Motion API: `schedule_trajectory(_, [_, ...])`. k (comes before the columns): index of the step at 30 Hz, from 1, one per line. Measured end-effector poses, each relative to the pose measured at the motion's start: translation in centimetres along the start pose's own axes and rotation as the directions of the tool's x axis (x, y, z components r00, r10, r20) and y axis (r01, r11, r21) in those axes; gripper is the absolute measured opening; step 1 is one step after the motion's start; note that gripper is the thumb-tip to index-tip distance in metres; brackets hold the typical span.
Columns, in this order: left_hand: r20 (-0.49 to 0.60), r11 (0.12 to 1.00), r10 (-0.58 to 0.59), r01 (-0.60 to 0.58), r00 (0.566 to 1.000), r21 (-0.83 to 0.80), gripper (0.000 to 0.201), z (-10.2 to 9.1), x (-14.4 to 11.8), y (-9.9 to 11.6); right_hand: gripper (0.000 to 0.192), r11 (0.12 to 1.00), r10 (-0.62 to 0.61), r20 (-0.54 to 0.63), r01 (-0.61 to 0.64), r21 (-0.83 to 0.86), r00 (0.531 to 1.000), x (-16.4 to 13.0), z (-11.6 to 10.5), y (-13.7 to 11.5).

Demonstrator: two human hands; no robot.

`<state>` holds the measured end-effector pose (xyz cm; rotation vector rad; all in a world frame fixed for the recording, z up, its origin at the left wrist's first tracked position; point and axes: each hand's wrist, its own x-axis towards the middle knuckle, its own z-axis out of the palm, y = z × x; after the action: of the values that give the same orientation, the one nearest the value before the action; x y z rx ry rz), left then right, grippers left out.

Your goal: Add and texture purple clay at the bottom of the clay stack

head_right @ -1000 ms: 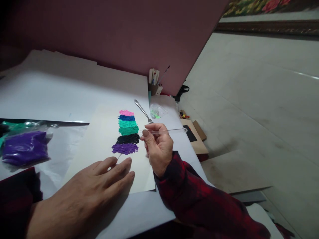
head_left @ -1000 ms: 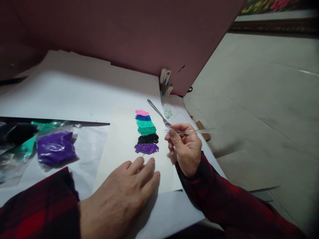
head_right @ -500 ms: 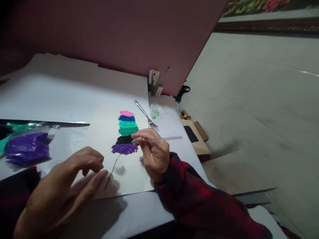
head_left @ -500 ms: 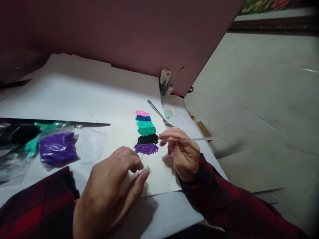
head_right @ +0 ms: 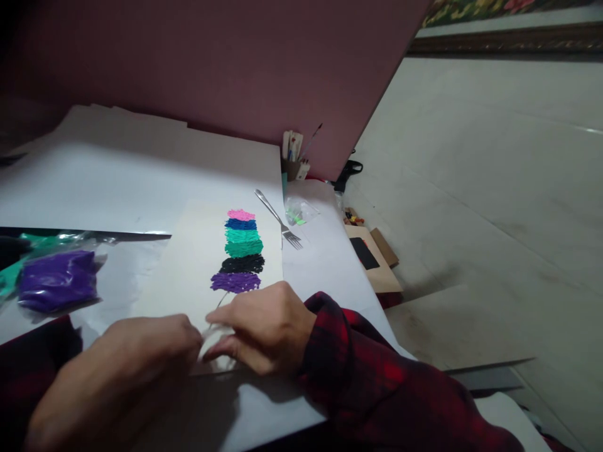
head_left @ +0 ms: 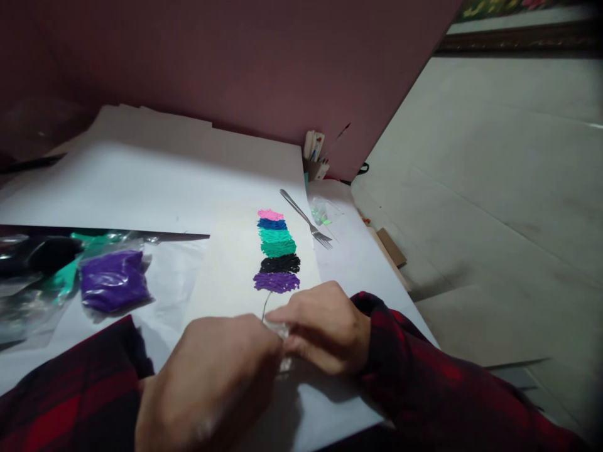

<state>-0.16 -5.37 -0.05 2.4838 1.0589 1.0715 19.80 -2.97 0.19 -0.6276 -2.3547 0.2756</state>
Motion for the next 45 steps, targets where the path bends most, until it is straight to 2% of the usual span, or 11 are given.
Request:
schedule_trajectory(2, [-0.045,0.998,-0.059,0.058,0.997,-0.038,0.012,-0.3,0.6,-0.7,0.020,0.961,0.244,-0.068,-0.232,0.151,0.967,-0.1,0.3,0.3])
schedule_trajectory(5, [-0.122,0.902,-0.336,0.282,0.934,-0.327,0.009,-0.4,1.8,-1.8,0.021,0.744,0.618,-0.121,-0.529,0.407,0.777,-0.2,0.8,0.8])
schedule_trajectory(7, [-0.148,0.857,-0.405,0.317,0.902,-0.407,0.011,-0.2,2.3,-2.3,0.024,0.622,0.721,-0.088,-0.585,0.520,0.688,-0.1,1.1,1.3])
schedule_trajectory(9, [-0.123,0.853,-0.417,0.342,0.900,-0.394,0.015,0.0,2.6,-2.5,0.025,0.554,0.759,-0.062,-0.593,0.585,0.648,0.0,1.2,1.6])
schedule_trajectory(17, [-0.048,0.845,-0.380,0.326,0.924,-0.425,0.019,0.2,3.0,-2.5,0.026,0.550,0.760,-0.056,-0.594,0.587,0.648,-0.2,1.2,2.0])
schedule_trajectory(25, [0.065,0.744,-0.500,0.467,0.863,-0.479,0.012,0.4,4.2,-2.6,0.026,0.541,0.759,-0.040,-0.595,0.595,0.650,-0.2,1.2,2.1])
schedule_trajectory(28, [0.023,0.751,-0.521,0.471,0.853,-0.462,0.013,0.2,4.3,-2.3,0.025,0.530,0.763,-0.031,-0.597,0.602,0.646,-0.2,1.2,2.1])
schedule_trajectory(34, [0.014,0.850,-0.363,0.337,0.932,-0.405,0.008,0.3,3.7,-2.6,0.025,0.550,0.755,-0.037,-0.602,0.579,0.654,-0.2,1.0,2.1])
schedule_trajectory(37, [0.085,0.923,-0.210,0.226,0.974,-0.311,0.006,0.3,3.5,-3.1,0.025,0.564,0.747,-0.033,-0.606,0.561,0.664,-0.3,0.9,2.1])
schedule_trajectory(40, [0.175,0.961,-0.094,0.136,0.980,-0.242,0.013,0.2,3.4,-3.3,0.024,0.574,0.741,-0.036,-0.605,0.552,0.670,-0.2,0.8,2.1])
schedule_trajectory(45, [0.127,0.967,-0.189,0.207,0.974,-0.148,0.012,0.0,3.4,-2.9,0.025,0.571,0.743,-0.032,-0.609,0.551,0.668,-0.2,0.9,2.1])
